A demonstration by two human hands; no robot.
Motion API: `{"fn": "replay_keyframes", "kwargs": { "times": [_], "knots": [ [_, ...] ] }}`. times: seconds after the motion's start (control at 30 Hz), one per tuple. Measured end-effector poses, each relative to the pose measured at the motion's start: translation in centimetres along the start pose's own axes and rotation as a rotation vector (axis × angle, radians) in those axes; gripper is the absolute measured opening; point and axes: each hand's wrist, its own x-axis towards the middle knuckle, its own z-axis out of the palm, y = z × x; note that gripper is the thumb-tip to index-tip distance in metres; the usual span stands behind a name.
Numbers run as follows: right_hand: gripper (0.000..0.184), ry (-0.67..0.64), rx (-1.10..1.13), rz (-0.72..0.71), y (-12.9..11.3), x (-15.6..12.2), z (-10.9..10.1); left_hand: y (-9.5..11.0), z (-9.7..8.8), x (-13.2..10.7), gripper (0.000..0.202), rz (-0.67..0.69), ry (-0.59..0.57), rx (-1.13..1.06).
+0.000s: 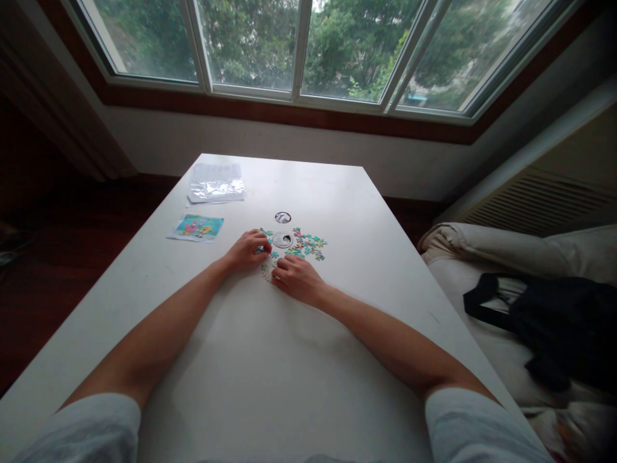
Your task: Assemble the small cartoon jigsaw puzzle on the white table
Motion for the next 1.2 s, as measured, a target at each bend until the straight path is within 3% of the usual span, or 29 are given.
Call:
{"fn": "replay_keyframes", "kwargs": {
  "times": [0.23,0.37,0.53,0.7,0.87,1.0,1.2],
  "knots": [
    [0.023,0.081,-0.002,-0.031,0.0,0.1,0.6,0.1,0.0,0.0,0.011,-0.008,0.002,0.004],
    [0.021,0.099,0.108,0.081,1.9,0.0,0.0,0.0,-0.1,-0.1,0.011,-0.002,0.003,-0.006],
    [0.019,0.024,0.213,0.198,4.7,-0.6,-1.6,-0.2,-0.2,-0.1,0.011,0.008,-0.005,-0.023],
    [0.007,-0.069,0.228,0.240,5.5,-0.9,-2.4,-0.1,-0.3,-0.1,0.011,0.001,-0.004,-0.028],
    [0.012,0.030,0.224,0.245,4.4,-0.7,-1.3,-0.1,-0.1,-0.1,0.011,-0.010,0.001,-0.030],
    [0.017,0.090,0.197,0.106,2.3,-0.3,0.1,-0.5,0.0,-0.1,0.012,-0.024,0.023,-0.029],
    [0.025,0.042,0.087,-0.023,-0.2,0.5,0.7,-0.9,-0.1,0.0,0.012,-0.095,0.132,-0.031]
  ]
}}
